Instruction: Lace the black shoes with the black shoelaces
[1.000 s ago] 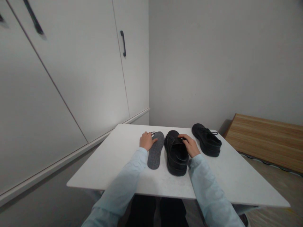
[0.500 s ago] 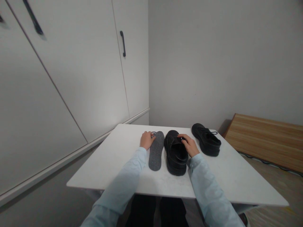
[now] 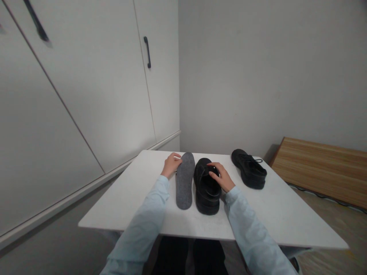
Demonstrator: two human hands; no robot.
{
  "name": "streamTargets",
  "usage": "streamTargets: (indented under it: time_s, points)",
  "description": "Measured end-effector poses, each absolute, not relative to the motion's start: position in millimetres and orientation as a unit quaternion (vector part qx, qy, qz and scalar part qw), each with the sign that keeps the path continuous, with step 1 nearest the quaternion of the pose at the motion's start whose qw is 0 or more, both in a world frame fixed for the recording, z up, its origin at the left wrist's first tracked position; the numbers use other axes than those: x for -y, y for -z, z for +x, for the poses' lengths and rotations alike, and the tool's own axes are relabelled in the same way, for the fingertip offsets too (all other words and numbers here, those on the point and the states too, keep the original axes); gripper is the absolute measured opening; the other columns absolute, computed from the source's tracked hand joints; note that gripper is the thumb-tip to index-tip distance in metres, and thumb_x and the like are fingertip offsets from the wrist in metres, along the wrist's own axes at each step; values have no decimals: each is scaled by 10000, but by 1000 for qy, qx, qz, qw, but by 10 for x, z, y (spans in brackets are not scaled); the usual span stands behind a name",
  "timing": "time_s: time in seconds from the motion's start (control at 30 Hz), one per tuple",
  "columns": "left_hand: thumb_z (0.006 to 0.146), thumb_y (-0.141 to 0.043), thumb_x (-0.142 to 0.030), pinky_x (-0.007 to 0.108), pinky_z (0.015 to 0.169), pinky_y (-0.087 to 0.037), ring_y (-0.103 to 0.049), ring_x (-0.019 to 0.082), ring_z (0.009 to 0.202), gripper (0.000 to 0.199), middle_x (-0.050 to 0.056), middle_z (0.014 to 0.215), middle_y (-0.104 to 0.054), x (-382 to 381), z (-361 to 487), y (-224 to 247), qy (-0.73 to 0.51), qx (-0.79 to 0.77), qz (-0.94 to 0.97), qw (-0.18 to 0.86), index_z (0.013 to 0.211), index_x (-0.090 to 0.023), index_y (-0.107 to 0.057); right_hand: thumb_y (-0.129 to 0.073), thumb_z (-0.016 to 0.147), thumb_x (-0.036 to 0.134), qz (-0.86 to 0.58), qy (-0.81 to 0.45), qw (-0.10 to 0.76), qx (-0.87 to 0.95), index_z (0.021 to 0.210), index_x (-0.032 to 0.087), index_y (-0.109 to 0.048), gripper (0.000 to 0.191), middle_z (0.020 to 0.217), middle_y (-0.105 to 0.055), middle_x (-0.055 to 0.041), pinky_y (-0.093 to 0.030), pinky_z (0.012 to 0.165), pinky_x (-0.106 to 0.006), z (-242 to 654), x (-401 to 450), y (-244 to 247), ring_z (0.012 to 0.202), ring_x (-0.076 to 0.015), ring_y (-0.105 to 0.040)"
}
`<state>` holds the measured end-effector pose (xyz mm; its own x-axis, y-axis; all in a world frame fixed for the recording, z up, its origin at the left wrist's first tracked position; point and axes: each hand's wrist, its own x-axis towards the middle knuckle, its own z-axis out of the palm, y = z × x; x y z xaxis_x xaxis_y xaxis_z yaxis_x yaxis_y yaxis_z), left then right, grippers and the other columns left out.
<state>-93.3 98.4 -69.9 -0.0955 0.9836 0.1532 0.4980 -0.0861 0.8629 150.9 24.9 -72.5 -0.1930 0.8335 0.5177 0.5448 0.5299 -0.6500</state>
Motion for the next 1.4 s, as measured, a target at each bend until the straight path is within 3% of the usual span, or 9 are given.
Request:
streamTargets:
  time_s: [0.2, 0.37, 0.5, 0.63, 0.83, 1.03, 1.23, 1.4]
  points:
    - [664, -501, -147, 187, 501, -397, -528, 99, 559, 464, -21, 645, -579, -934, -1061, 539, -503, -544, 564, 363, 1124, -190, -540, -543, 665, 208, -444, -192, 415, 771, 1150, 226, -512, 486, 1151, -532, -76, -343, 968, -452, 1470, -223, 723, 1090, -278, -451]
    - [641, -486, -161, 157, 466, -351, -459, 75, 497, 487, -43, 582, -487, -868, -1185, 370, -583, -504, 529, 354, 1120, -195, -569, -489, 647, 169, -448, -202, 419, 763, 1086, 219, -542, 444, 1108, -549, -66, -337, 976, -440, 1476, -224, 716, 1081, -267, -458]
    - [636, -485, -192, 165, 509, -384, -495, 85, 557, 532, -35, 651, -537, -822, -1253, 281, -627, -458, 497, 387, 1166, -225, -527, -491, 654, 167, -442, -201, 432, 760, 1055, 220, -555, 410, 1085, -561, -67, -337, 969, -440, 1483, -237, 733, 1065, -267, -466]
    - [631, -485, -186, 175, 552, -401, -519, 93, 628, 558, -23, 749, -580, -798, -1224, 260, -589, -436, 516, 445, 1187, -242, -494, -503, 667, 187, -443, -219, 442, 749, 1037, 219, -568, 377, 1078, -570, -68, -349, 947, -425, 1482, -232, 725, 1059, -262, -479]
    - [639, -546, -148, 196, 576, -431, -545, 117, 712, 524, 5, 815, -587, -695, -1040, 232, -507, -404, 538, 539, 1154, -234, -503, -536, 680, 244, -466, -265, 444, 718, 984, 211, -588, 310, 1094, -575, -68, -416, 761, -355, 1497, -241, 698, 1039, -258, -494]
    - [653, -550, -117, 147, 499, -370, -497, 82, 629, 520, -11, 759, -521, -345, -801, 76, -401, -351, 585, 611, 1159, -229, -497, -553, 706, 264, -454, -273, 468, 708, 923, 217, -618, 232, 1034, -602, -53, -411, 722, -321, 1507, -280, 752, 1007, -242, -512]
    - [667, -490, -99, 179, 522, -437, -530, 91, 661, 586, 12, 899, -495, -60, -569, 66, -301, -386, 690, 533, 1227, -266, -449, -567, 691, 289, -446, -284, 485, 696, 956, 211, -612, 280, 1045, -609, -64, -417, 727, -326, 1512, -323, 826, 984, -242, -516]
    - [682, -472, -84, 213, 587, -443, -519, 90, 599, 615, -15, 791, -511, 7, -510, 99, -296, -406, 775, 383, 1271, -253, -419, -562, 702, 287, -445, -282, 481, 701, 959, 208, -613, 274, 1061, -604, -68, -420, 741, -330, 1513, -314, 818, 1004, -242, -512]
